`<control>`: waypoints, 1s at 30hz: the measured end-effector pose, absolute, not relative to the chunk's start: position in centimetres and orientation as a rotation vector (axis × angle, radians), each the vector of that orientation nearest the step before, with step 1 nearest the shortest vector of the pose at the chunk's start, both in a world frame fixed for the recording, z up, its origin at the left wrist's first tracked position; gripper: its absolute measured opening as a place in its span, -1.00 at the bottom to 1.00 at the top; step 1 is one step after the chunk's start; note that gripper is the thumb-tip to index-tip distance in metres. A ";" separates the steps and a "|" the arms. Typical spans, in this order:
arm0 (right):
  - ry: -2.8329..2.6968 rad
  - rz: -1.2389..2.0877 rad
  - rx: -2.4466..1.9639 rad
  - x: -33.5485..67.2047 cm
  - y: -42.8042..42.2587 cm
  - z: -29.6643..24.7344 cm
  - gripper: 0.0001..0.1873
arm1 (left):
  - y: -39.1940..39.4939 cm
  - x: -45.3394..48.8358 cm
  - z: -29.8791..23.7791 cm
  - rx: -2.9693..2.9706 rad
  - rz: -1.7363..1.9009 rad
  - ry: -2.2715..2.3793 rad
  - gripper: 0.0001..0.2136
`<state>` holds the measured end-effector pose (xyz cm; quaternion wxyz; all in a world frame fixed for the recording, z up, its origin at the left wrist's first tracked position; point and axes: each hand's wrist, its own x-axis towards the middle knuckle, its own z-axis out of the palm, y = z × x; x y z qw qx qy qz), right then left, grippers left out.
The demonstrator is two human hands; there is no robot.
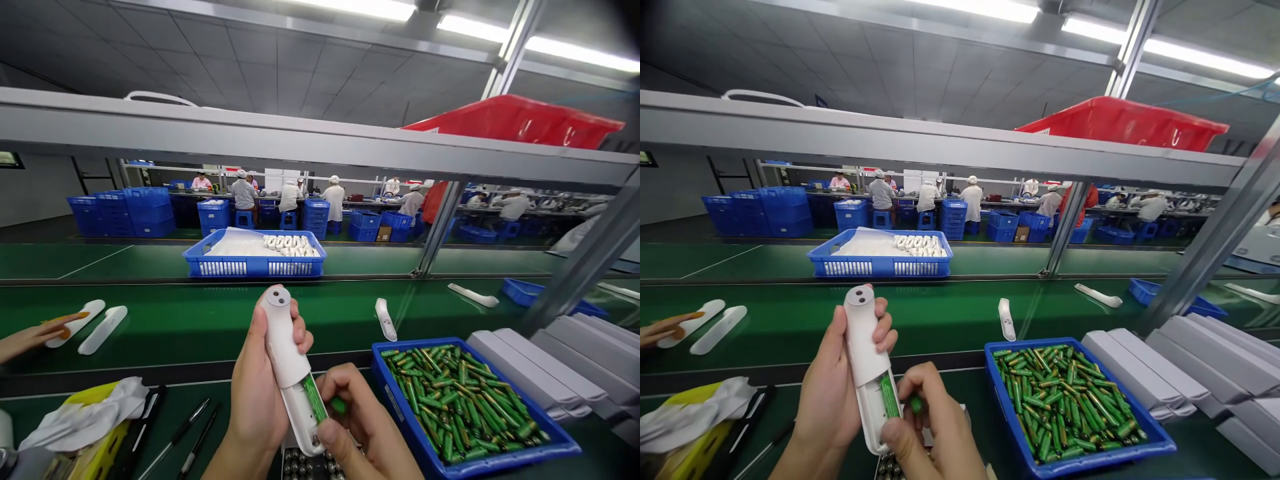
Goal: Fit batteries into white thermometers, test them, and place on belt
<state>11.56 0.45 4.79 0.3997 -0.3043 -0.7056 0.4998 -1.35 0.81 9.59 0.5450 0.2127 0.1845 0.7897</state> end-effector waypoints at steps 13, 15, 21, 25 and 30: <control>-1.694 0.932 -0.887 13.7 0.4 6.9 -0.76 | 1.8 -0.7 9.0 0.389 1.831 0.656 -0.74; -1.721 0.995 -0.892 13.6 0.6 6.8 -0.79 | 1.7 -0.5 9.0 0.391 1.846 0.681 -0.74; -1.755 1.057 -0.970 13.3 1.2 6.0 -0.82 | 1.1 0.8 8.5 0.448 1.763 0.666 -0.66; -1.781 0.778 -0.945 12.6 1.0 5.3 -0.79 | 1.4 1.0 8.2 0.352 1.782 0.677 -0.68; -1.838 0.455 -0.752 11.6 0.6 4.4 -0.71 | 1.5 0.2 8.4 0.203 1.904 0.694 -0.74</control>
